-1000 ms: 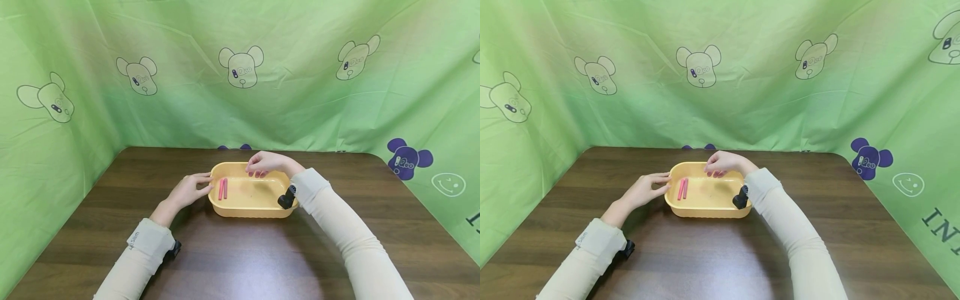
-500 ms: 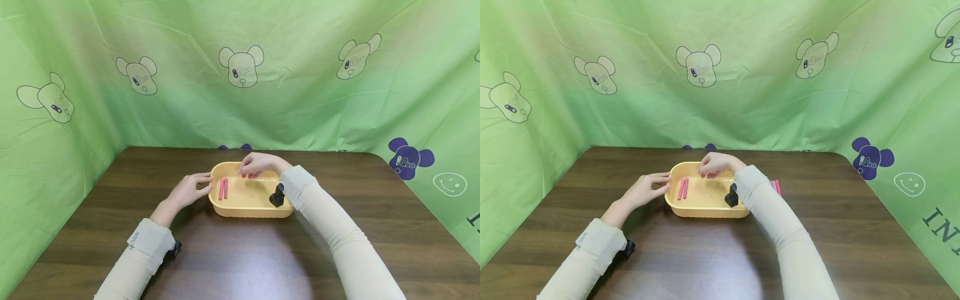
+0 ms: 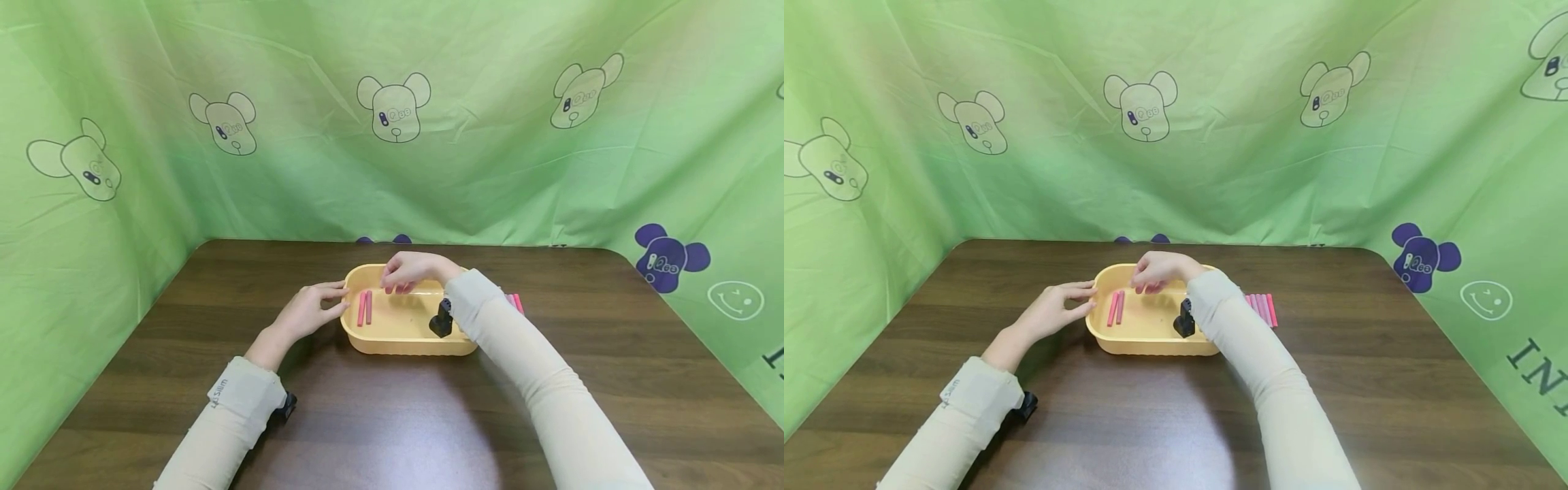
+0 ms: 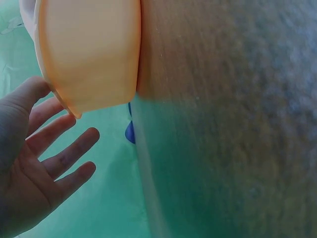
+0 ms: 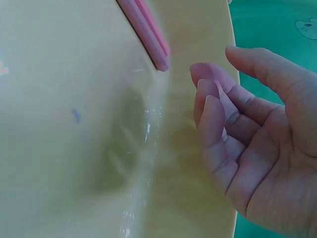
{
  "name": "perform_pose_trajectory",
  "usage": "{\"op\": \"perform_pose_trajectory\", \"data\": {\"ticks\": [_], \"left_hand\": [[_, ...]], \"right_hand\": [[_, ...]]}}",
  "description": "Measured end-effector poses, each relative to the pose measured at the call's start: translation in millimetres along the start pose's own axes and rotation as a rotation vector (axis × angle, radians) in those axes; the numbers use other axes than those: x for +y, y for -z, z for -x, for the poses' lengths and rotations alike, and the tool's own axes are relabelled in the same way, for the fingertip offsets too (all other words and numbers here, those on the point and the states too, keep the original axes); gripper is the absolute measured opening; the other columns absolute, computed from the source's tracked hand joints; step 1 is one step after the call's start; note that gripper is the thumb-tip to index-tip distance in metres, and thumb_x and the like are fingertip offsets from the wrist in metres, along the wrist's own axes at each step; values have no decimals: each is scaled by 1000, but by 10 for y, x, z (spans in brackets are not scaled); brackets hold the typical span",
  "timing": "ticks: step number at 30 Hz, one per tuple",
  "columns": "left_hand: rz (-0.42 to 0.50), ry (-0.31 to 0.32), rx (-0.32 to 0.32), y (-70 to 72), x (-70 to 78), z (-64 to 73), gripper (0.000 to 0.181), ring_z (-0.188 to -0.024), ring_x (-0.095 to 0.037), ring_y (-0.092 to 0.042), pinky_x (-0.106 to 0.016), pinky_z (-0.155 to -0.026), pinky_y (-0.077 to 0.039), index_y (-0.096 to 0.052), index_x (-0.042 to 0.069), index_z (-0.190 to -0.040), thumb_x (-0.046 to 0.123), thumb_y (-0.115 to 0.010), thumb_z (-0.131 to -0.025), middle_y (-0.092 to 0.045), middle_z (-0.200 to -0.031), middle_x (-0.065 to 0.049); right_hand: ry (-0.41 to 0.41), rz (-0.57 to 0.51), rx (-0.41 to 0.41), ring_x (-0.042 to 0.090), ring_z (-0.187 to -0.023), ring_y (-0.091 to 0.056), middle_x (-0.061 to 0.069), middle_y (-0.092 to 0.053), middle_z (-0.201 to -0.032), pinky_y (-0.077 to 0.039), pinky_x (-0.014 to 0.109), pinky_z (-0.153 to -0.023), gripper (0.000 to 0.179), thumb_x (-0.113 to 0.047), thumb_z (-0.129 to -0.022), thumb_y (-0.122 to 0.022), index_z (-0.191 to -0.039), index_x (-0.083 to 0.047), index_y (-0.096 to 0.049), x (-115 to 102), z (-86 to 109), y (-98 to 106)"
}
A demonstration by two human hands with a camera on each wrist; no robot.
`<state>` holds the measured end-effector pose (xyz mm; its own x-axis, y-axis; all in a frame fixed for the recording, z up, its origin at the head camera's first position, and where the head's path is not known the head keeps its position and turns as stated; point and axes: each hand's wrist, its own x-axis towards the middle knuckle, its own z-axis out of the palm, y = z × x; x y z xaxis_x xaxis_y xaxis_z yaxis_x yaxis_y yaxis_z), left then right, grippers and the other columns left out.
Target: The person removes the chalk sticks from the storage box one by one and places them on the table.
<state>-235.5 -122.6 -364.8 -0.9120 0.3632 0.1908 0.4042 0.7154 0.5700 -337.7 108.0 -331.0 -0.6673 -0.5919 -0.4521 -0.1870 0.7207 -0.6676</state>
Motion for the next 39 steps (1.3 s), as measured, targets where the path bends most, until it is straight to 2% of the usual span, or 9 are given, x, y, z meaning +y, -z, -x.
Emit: {"op": "perform_pose_trajectory", "data": {"ticks": [16, 22, 39], "left_hand": [[19, -8, 6, 5, 1, -1, 38, -127, -28, -50, -42, -106, -40, -63, 5, -121, 23, -62, -88, -56, -133, -10], [17, 0, 3, 4, -5, -7, 38, -127, -28, -50, -42, -105, -40, -63, 5, -121, 23, -62, -88, -57, -133, -11], [26, 6, 8, -2, 7, -11, 37, -126, -27, -51, -42, -105, -41, -64, 5, -120, 23, -62, -88, -57, -133, -10]], "right_hand": [[-40, 33, -47, 4, -61, -53, -5, -62, -71, -47, 17, -59, 16, -18, -89, -59, -94, -4, -65, 10, -220, -172], [-55, 27, -70, 4, -60, -53, -5, -61, -70, -46, 15, -57, 14, -18, -90, -58, -87, -5, -64, -4, -261, -217], [-111, 46, -62, 2, -52, -51, -6, -60, -61, -44, 13, -51, 25, -23, -90, -60, -68, -12, -60, -7, -320, -291]]}}
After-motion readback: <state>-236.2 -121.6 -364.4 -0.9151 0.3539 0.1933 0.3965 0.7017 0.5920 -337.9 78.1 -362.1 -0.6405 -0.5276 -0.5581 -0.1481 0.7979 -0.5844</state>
